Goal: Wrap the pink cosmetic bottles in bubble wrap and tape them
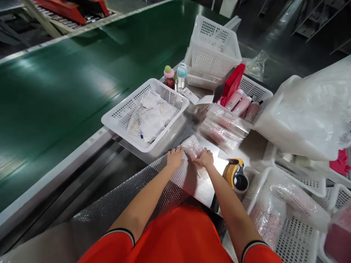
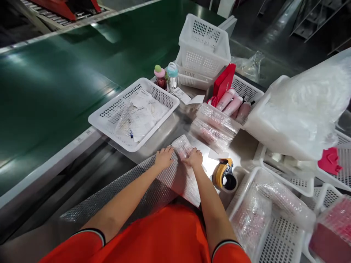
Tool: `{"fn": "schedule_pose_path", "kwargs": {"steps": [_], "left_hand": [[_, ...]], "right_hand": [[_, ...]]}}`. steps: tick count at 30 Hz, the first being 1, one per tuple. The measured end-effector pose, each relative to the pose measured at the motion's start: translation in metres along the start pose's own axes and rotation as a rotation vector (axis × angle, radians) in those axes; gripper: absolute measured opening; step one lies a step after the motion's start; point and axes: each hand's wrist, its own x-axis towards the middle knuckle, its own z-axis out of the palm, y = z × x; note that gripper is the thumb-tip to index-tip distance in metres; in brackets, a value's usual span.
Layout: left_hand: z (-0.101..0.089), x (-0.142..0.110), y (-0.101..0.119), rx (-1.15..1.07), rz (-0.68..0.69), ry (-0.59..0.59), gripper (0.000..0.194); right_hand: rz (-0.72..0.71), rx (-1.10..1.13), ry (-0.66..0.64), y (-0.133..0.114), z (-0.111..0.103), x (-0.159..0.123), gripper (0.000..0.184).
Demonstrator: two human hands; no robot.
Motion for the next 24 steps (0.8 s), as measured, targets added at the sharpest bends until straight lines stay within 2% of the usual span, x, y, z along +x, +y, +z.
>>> {"fn": "schedule_pose_path", "kwargs": {"steps": [3, 6, 8, 11, 13, 17, 20, 24], "left_hand": [[0.013, -0.022, 0.006, -0.057, -0.014, 0.047, 0.05], [0.037, -0.052, 0.007, -0.154, 0.008, 0.05, 0.046], [0.052, -0.065, 0.006, -0.304, -0.04, 0.061, 0.047], [0.063, -0.068, 0.001, -0.632, -0.171, 0.123, 0.048], [0.064, -0.063, -0.003, -0.78, -0.233, 0.141, 0.044], [0.059, -0.056, -0.011, -0.862, -0.279, 0.116, 0.029], [0.058, -0.057, -0.013, -0.872, -0.322, 0.113, 0.022], [0.061, -0.057, -0.013, -0.839, -0.43, 0.138, 0.018]], "right_hand": [[0.0, -0.027, 0.071, -0.011, 0.007, -0.01, 0.078], [-0.097, -0.057, 0.271, -0.028, 0.034, -0.04, 0.064], [-0.164, -0.082, 0.399, -0.04, 0.057, -0.062, 0.056], [-0.233, -0.099, 0.478, -0.055, 0.081, -0.086, 0.054], [-0.3, -0.111, 0.439, -0.058, 0.086, -0.093, 0.054], [-0.447, -0.131, 0.246, -0.055, 0.075, -0.095, 0.045], [-0.365, -0.103, 0.18, -0.058, 0.07, -0.095, 0.04], [-0.251, -0.093, 0.078, -0.072, 0.073, -0.099, 0.046]]}}
